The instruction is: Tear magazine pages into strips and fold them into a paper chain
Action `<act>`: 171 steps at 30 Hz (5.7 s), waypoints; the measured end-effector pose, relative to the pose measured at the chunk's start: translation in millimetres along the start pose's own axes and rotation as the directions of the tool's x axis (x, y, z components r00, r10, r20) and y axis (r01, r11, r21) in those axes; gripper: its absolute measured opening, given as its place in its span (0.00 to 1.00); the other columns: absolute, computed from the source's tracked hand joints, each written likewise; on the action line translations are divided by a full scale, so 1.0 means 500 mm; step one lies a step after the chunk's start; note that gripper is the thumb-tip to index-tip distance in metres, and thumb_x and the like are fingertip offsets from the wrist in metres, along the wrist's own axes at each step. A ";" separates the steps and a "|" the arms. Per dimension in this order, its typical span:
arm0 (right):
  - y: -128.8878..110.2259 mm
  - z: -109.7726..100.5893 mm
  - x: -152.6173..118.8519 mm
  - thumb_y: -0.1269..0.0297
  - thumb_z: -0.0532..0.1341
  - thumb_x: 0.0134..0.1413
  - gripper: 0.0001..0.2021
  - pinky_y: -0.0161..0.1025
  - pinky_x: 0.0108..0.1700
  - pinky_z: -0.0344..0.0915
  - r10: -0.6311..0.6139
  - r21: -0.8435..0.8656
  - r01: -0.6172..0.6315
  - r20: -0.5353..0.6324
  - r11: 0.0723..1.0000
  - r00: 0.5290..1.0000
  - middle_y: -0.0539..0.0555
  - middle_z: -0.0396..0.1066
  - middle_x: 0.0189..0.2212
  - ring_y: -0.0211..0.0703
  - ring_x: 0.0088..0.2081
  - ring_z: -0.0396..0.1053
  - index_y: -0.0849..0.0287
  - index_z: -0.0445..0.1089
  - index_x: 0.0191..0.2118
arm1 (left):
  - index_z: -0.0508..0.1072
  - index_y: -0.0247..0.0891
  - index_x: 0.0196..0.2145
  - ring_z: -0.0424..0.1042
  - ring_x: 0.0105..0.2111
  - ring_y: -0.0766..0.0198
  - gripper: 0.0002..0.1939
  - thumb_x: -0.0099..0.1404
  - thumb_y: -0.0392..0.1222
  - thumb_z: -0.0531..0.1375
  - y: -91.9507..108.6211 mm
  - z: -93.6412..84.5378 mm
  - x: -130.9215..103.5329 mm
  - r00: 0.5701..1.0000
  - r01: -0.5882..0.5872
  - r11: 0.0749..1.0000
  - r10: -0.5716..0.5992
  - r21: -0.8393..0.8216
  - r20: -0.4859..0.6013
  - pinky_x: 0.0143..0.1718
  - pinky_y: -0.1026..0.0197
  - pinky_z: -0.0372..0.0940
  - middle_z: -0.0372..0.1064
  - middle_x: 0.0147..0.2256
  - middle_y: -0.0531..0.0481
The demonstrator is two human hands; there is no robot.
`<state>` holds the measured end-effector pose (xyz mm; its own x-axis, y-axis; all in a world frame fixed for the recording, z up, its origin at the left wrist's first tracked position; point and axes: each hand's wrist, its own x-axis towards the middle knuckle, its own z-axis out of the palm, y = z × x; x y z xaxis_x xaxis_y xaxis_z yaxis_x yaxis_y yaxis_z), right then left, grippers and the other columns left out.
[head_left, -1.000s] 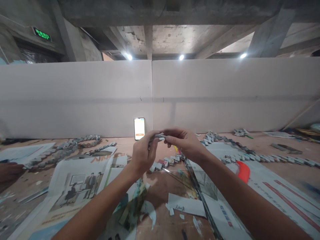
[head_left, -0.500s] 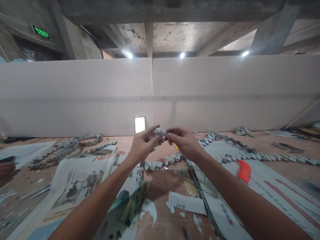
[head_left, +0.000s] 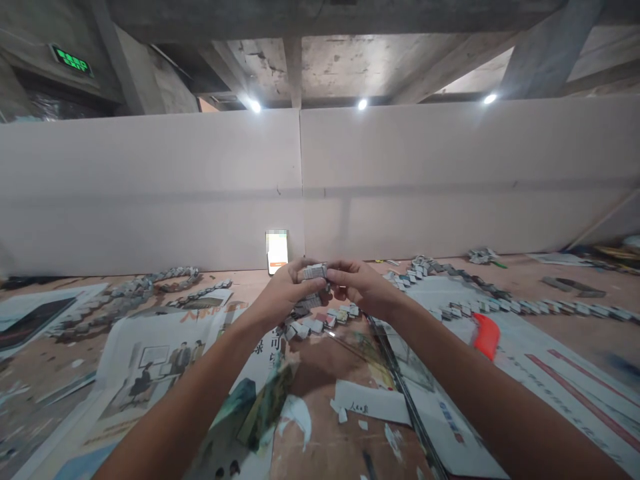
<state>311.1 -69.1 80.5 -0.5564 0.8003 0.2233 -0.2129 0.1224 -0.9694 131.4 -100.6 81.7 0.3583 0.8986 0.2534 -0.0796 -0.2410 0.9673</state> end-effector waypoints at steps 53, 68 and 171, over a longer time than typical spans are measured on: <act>0.056 0.122 -0.196 0.57 0.51 0.61 0.11 0.35 0.31 0.54 -0.431 -0.629 0.173 -0.285 0.758 0.856 0.48 0.61 0.24 0.38 0.26 0.58 0.57 0.61 0.30 | 0.73 0.35 0.26 0.65 0.22 0.67 0.18 0.63 0.52 0.54 -0.030 0.117 -0.163 0.972 -0.077 0.924 0.152 0.374 -0.177 0.27 0.64 0.60 0.68 0.22 0.51; 0.035 0.134 -0.229 0.62 0.52 0.58 0.09 0.36 0.31 0.56 -0.261 -0.613 0.154 -0.089 0.775 0.961 0.49 0.64 0.25 0.39 0.28 0.61 0.58 0.65 0.31 | 0.76 0.37 0.40 0.70 0.30 0.64 0.16 0.55 0.46 0.64 -0.046 0.093 -0.185 0.929 -0.159 0.877 0.288 0.453 -0.234 0.31 0.64 0.64 0.74 0.30 0.48; 0.063 0.128 -0.209 0.60 0.71 0.38 0.18 0.31 0.22 0.58 0.087 0.333 0.012 -0.281 0.943 0.956 0.43 0.61 0.20 0.31 0.21 0.60 0.57 0.60 0.26 | 0.74 0.38 0.37 0.69 0.28 0.65 0.10 0.59 0.45 0.63 -0.039 0.111 -0.210 0.854 -0.228 0.708 0.475 0.668 -0.212 0.33 0.62 0.66 0.73 0.35 0.47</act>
<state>311.0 -186.4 33.0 -0.3250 0.9404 0.0999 -0.4750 -0.0710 -0.8771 147.1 -210.7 35.4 0.0704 0.7306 0.6792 0.4834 -0.6206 0.6174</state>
